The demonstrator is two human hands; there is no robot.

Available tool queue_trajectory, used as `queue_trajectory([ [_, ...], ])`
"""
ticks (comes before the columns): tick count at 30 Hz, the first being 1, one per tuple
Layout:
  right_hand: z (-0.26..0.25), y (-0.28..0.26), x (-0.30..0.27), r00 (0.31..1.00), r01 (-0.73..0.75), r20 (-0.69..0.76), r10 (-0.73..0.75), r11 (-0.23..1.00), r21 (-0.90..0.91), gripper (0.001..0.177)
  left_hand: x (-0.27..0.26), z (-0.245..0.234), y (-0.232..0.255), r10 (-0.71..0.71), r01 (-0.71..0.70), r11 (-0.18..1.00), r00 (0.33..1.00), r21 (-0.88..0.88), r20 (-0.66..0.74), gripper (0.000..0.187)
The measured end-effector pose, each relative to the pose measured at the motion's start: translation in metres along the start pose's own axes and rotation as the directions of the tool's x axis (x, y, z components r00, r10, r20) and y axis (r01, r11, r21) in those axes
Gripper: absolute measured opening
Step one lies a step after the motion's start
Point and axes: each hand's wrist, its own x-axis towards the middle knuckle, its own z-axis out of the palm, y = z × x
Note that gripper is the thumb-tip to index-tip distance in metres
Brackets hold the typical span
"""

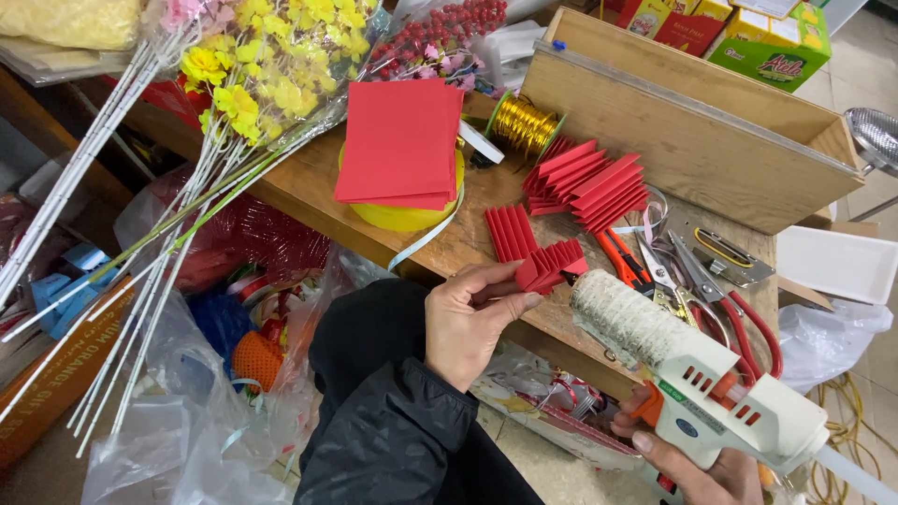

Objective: Folding red paper strips into fans and applying glue with a glue gun to secure them.

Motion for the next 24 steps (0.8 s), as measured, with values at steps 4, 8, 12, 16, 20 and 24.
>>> queue_trajectory([
  [4, -0.006, 0.004, 0.003, 1.000, 0.005, 0.004, -0.005, 0.999, -0.032, 0.045, 0.000, 0.001, 0.002, 0.002, -0.002, 1.000, 1.000, -0.009, -0.003, 0.039],
  [8, 0.006, -0.012, -0.007, 0.997, -0.051, -0.064, 0.047, 0.997, -0.055, 0.046, -0.001, 0.001, 0.003, 0.005, -0.005, 1.000, 1.000, -0.002, -0.001, 0.039],
  [12, -0.001, -0.006, -0.003, 0.999, 0.007, -0.043, -0.010, 0.996, -0.088, 0.042, -0.001, 0.001, 0.004, -0.001, 0.001, 1.000, 1.000, -0.008, 0.005, 0.038],
  [16, -0.005, 0.000, -0.002, 0.998, 0.060, -0.031, -0.063, 0.993, -0.103, 0.044, 0.000, 0.001, 0.002, 0.000, 0.001, 0.999, 1.000, -0.043, 0.015, 0.039],
  [20, -0.006, -0.001, 0.001, 0.998, 0.034, -0.047, -0.038, 0.996, -0.079, 0.048, -0.001, 0.001, 0.006, 0.003, -0.003, 1.000, 1.000, 0.012, 0.011, 0.039],
  [24, -0.012, 0.000, 0.003, 0.997, 0.070, -0.008, -0.071, 0.991, -0.117, 0.048, 0.000, 0.001, 0.005, -0.006, 0.006, 1.000, 1.000, 0.000, 0.012, 0.038],
])
